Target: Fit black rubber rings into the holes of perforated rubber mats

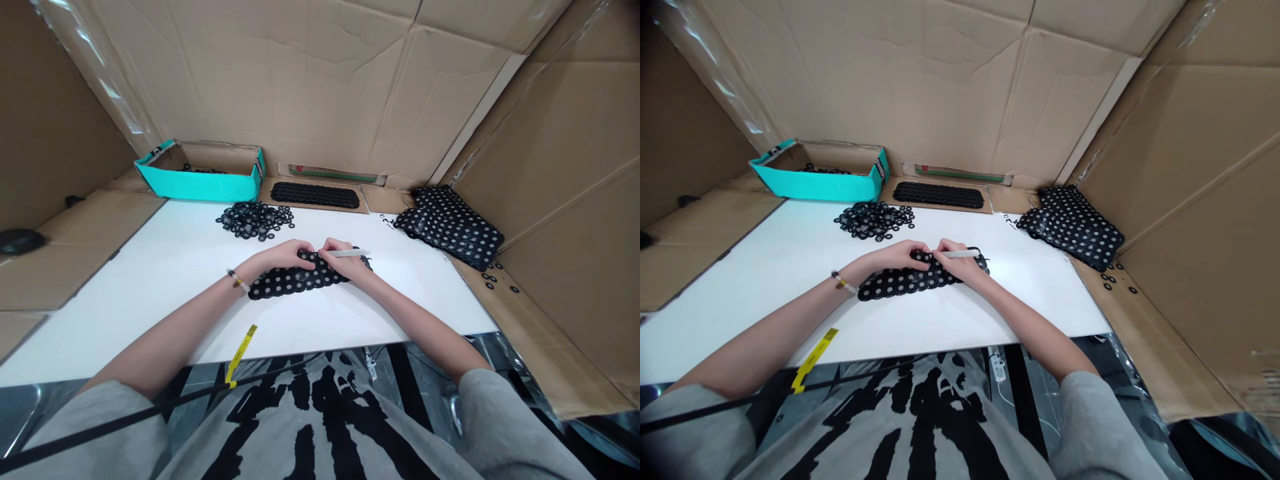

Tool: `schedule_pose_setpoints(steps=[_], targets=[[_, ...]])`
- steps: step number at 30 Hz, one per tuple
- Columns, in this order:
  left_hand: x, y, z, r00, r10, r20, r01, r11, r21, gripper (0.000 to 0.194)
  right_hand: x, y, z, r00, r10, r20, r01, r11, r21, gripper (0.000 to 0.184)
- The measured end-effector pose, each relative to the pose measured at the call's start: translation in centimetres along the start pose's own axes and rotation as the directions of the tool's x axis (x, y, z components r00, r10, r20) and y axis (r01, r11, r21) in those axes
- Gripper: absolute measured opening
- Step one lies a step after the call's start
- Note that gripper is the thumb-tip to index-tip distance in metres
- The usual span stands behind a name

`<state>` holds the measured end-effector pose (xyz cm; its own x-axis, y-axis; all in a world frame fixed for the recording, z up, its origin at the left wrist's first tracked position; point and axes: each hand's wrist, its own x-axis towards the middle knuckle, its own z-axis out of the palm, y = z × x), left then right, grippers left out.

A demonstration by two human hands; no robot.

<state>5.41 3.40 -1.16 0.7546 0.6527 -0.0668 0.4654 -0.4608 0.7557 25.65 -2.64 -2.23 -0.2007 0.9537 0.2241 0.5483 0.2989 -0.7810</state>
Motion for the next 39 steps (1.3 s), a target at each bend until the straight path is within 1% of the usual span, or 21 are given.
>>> schedule_pose_setpoints(steps=[3,5,7,9,12,15,18,21,25,30,33,36,39], targets=[[0.1,0.0,0.9,0.996,0.0,-0.093,0.005,0.999,0.049,0.038,0.0,0.2,-0.8,0.993,0.065,0.095,-0.073,0.994,0.087,0.02],[0.2,0.1,1.3,0.993,-0.037,-0.116,0.041,0.999,0.032,0.039,-0.1,0.0,-1.0,0.992,0.078,0.099,-0.086,0.993,0.081,0.017],[0.3,0.2,1.5,0.989,-0.07,-0.133,0.071,0.998,0.003,0.045,-0.2,-0.2,-0.9,0.995,0.058,0.081,-0.062,0.997,0.054,0.016],[0.3,0.3,1.5,0.986,-0.078,-0.146,0.074,0.997,-0.031,0.051,-0.2,-0.4,-0.7,0.997,0.04,0.07,-0.043,0.998,0.041,0.016],[0.3,0.4,1.4,0.989,-0.05,-0.138,0.035,0.994,-0.106,0.053,-0.2,-0.5,-0.6,0.996,0.051,0.078,-0.056,0.997,0.056,0.017],[0.3,0.6,1.5,0.992,-0.047,-0.116,0.018,0.97,-0.244,0.06,-0.1,-0.2,-0.6,0.995,0.056,0.082,-0.063,0.995,0.081,0.017],[0.2,0.8,1.6,0.988,-0.116,-0.105,0.066,0.917,-0.393,0.07,-0.2,0.1,-0.4,0.999,0.038,0.039,-0.043,0.99,0.133,0.019],[0.0,1.1,1.6,0.985,-0.153,-0.08,0.102,0.888,-0.448,0.067,-0.5,0.1,-0.1,1.0,0.004,-0.012,-0.003,0.993,0.116,0.02],[-0.1,1.0,1.4,0.991,-0.114,-0.075,0.072,0.903,-0.423,0.06,-0.5,-0.1,0.3,0.998,-0.049,-0.046,0.05,0.999,0.017,0.022],[0.1,0.9,1.1,0.993,-0.109,-0.053,0.077,0.907,-0.413,0.063,0.1,0.1,0.5,0.997,-0.054,-0.061,0.05,0.997,-0.064,0.022],[0.2,1.1,1.0,0.993,-0.109,-0.047,0.085,0.929,-0.36,0.066,0.3,0.4,0.3,0.995,-0.063,-0.077,0.055,0.993,-0.106,0.021],[0.2,1.3,1.0,0.989,-0.101,-0.107,0.078,0.978,-0.196,0.061,0.3,0.7,-0.2,0.998,-0.052,-0.043,0.046,0.99,-0.131,0.021],[0.1,1.1,1.2,0.974,-0.107,-0.197,0.116,0.993,0.033,0.042,0.2,0.8,-1.0,0.999,-0.024,-0.041,0.019,0.994,-0.109,0.021]])
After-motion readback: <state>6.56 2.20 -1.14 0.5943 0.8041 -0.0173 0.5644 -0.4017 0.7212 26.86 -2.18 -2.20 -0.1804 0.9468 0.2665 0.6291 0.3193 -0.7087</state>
